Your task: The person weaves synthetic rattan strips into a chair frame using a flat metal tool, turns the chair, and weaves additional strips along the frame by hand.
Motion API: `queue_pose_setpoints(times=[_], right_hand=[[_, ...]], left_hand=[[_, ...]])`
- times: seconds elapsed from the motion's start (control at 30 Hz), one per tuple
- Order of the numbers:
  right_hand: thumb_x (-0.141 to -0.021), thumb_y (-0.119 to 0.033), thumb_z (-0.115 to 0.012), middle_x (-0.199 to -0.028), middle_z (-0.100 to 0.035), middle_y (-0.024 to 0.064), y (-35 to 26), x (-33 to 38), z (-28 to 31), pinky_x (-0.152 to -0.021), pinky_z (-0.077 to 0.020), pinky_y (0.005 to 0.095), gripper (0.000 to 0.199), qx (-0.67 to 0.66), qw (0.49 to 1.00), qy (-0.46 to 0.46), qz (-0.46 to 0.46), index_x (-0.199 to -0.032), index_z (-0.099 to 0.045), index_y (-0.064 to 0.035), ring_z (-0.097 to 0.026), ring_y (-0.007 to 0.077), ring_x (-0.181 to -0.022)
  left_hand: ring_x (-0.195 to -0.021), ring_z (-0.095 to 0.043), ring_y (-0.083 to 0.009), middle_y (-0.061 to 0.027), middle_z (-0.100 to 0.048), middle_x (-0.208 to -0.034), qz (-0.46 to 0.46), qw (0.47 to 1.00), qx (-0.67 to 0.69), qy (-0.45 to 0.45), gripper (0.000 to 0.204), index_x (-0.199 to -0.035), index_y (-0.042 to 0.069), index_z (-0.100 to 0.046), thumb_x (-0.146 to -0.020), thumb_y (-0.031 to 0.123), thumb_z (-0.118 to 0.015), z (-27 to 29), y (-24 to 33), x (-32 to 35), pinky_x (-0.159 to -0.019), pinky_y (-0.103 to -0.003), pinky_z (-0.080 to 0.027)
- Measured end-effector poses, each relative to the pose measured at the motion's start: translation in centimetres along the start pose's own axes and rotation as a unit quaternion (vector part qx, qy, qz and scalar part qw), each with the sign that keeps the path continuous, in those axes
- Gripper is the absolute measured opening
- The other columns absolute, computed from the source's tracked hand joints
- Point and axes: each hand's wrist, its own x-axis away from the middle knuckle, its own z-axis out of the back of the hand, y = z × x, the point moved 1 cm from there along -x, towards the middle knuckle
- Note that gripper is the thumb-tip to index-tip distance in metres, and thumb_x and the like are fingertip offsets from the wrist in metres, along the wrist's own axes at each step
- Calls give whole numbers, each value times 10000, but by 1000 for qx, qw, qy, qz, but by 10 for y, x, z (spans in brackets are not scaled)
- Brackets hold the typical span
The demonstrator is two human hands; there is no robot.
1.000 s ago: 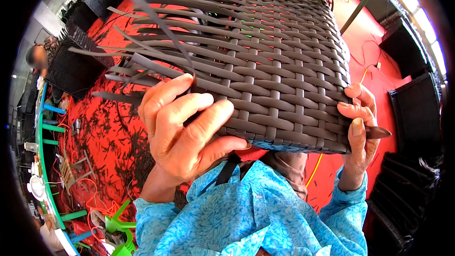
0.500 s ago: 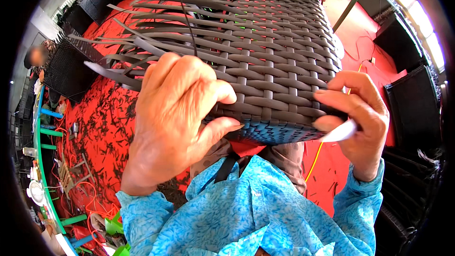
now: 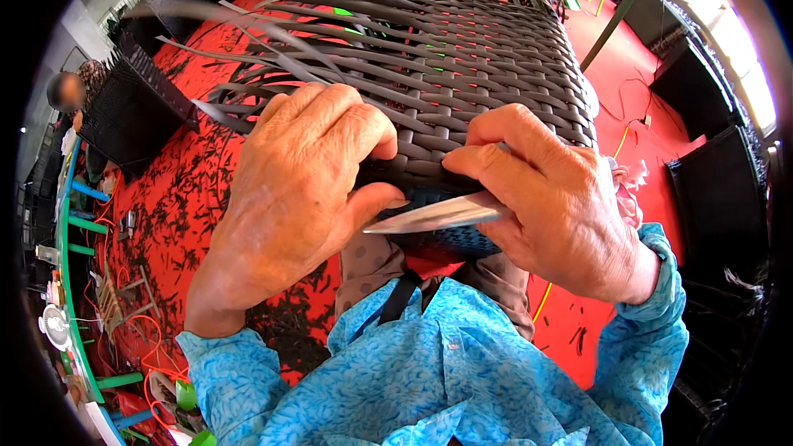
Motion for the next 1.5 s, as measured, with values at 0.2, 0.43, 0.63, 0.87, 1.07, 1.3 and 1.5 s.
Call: queue_pose_setpoints(times=[0.2, 0.43, 0.63, 0.87, 1.07, 1.3, 1.5], right_hand=[[-621, -20, -726, -971, -551, 87, -1, -9, -3, -628, -516, 345, 399, -39, 999, -28, -16, -996, -596, -60, -626, 261, -789], [-623, -13, -721, -939, -547, 90, -1, -10, 0, -635, -512, 346, 377, -49, 997, -49, -45, -973, -587, -51, -620, 260, -770], [-618, -6, -716, -792, -517, 70, 0, -11, -2, -595, -486, 335, 364, -57, 997, -39, -40, -955, -586, -47, -589, 234, -700], [-626, -6, -708, -727, -484, 71, 0, -14, -2, -546, -424, 343, 374, -53, 997, -41, -28, -975, -577, -40, -527, 235, -617], [-636, -9, -711, -725, -493, 81, 5, -17, -4, -545, -430, 345, 356, -86, 995, -42, -20, -963, -571, -31, -535, 239, -618], [-652, -46, -732, -724, -498, 80, 2, -17, -5, -544, -430, 347, 341, -72, 997, -33, -12, -952, -571, -34, -539, 238, -618], [-653, -65, -744, -709, -481, 72, 1, -14, -5, -541, -415, 350, 339, -65, 997, -39, -23, -940, -566, -38, -529, 238, -607]], left_hand=[[-721, -500, -270, -54, -506, -748, -15, 1000, 13, -4, 390, -790, 66, -539, -623, 350, -749, -1, -10, -1, -660, -368, -376], [-725, -515, -251, -48, -506, -742, -34, 995, 91, -8, 343, -769, 66, -557, -638, 303, -767, -4, -12, -4, -659, -353, -389], [-741, -540, -255, -54, -529, -752, -7, 995, 89, 32, 379, -815, 57, -580, -596, 280, -794, -5, -14, 1, -677, -347, -419], [-732, -533, -266, -53, -528, -741, -24, 997, 72, -24, 349, -803, 67, -573, -597, 243, -794, 0, -18, -6, -681, -365, -406], [-727, -536, -269, -61, -526, -753, -28, 998, 58, -18, 342, -780, 64, -551, -586, 210, -791, 4, -12, -8, -666, -365, -405], [-726, -559, -290, -97, -524, -776, -8, 990, 84, -110, 346, -806, 33, -523, -597, 144, -776, 15, -19, -11, -644, -365, -435], [-717, -557, -297, -100, -526, -775, -21, 984, 109, -140, 338, -830, 21, -527, -595, 76, -763, 18, -20, -17, -629, -370, -448]])
